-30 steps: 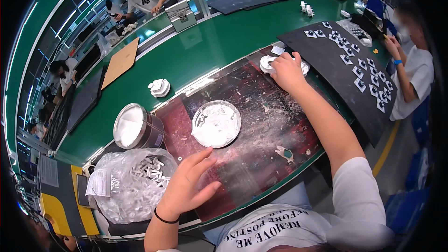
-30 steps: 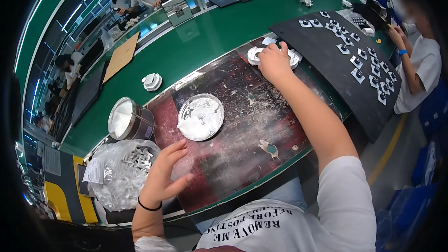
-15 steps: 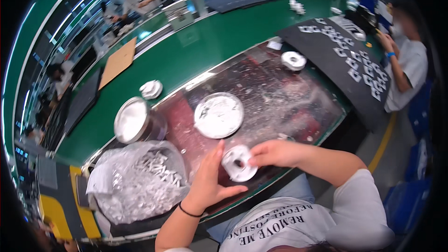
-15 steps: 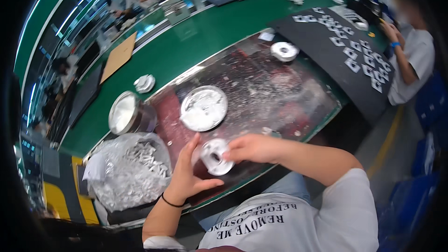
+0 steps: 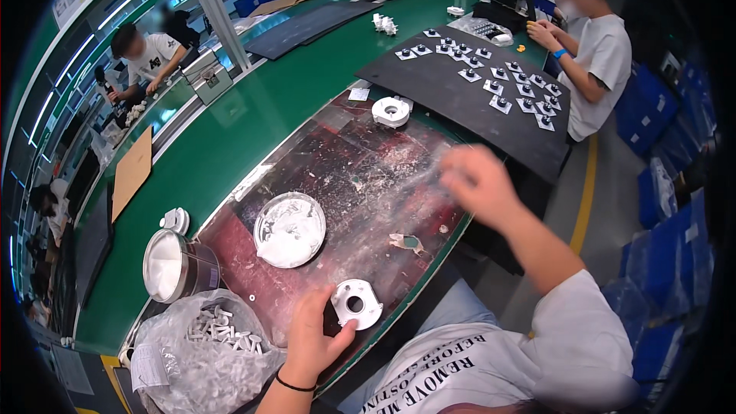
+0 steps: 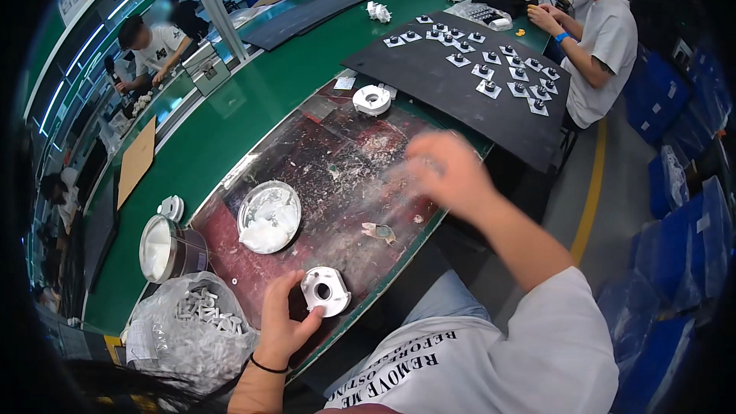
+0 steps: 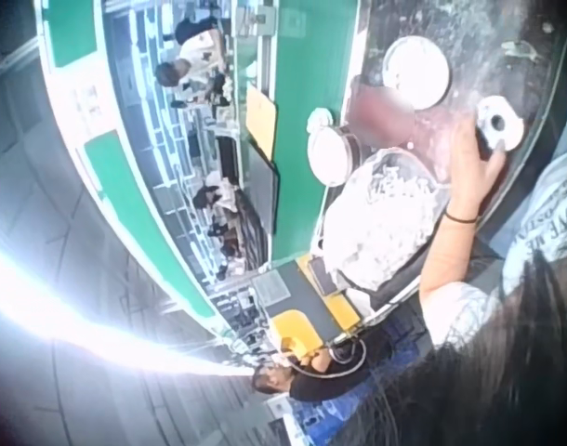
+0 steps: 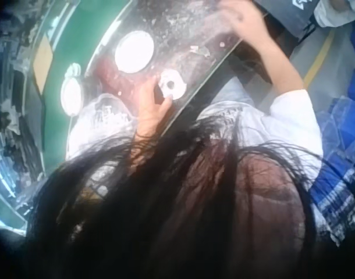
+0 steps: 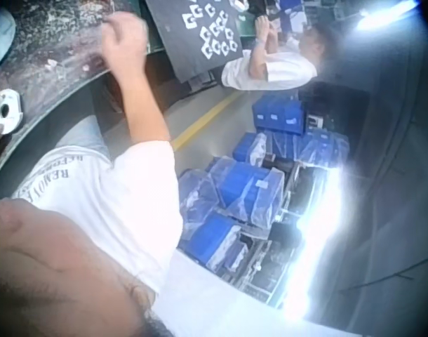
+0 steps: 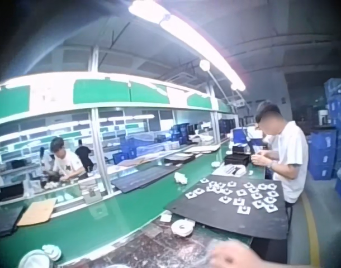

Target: The person assembles small white plastic components at a workstation. They pick up a base part, insert a small white cylindrical piece into a hole, and place the assembled unit on a black mat. The person repeats this process with multiple components throughout the clip.

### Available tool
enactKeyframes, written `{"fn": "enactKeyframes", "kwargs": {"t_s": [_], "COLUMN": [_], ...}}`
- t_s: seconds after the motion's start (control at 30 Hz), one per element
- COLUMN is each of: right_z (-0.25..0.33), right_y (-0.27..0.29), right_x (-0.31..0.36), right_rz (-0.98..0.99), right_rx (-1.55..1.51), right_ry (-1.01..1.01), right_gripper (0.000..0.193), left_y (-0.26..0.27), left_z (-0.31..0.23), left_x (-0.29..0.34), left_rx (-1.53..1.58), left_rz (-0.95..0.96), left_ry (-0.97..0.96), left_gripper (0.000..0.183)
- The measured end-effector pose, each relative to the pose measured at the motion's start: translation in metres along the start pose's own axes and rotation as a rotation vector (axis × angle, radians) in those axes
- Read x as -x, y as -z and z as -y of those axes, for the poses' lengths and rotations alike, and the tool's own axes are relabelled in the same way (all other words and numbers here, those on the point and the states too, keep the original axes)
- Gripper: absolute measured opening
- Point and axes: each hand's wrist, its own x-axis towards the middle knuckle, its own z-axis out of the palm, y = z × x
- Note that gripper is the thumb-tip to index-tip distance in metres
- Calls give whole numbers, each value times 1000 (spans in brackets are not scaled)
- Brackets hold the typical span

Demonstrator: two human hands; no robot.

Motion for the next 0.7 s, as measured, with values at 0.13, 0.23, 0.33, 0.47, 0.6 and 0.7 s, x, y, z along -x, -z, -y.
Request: {"fn": "enactKeyframes", "kwargs": {"t_s": [0.13, 0.23, 0.33, 0.47, 0.6, 0.7], "right_z": [-102, -134, -148, -153, -151, -134], "right_y": [59, 89, 87, 82, 80, 76], "right_x": [-31, -39, -38, -40, -44, -38], "right_rz": [-280, -109, 86, 179, 259, 289], "right_rx": [358, 647, 722, 715, 637, 599], "right_ry": [-188, -191, -287, -368, -435, -367], "right_gripper": [26, 26, 34, 52, 62, 63], "left_y": [3, 2, -4, -3, 1, -2], "left_z": [-6, -5, 5, 6, -2, 1], "left_x": [-6, -8, -4, -4, -8, -8], "left_rx": [76, 109, 112, 104, 109, 119], "left_rz": [72, 97, 110, 129, 136, 109], "left_ry": [-58, -151, -173, -180, -159, -195], "left_gripper": [80, 89, 94, 97, 90, 87]}}
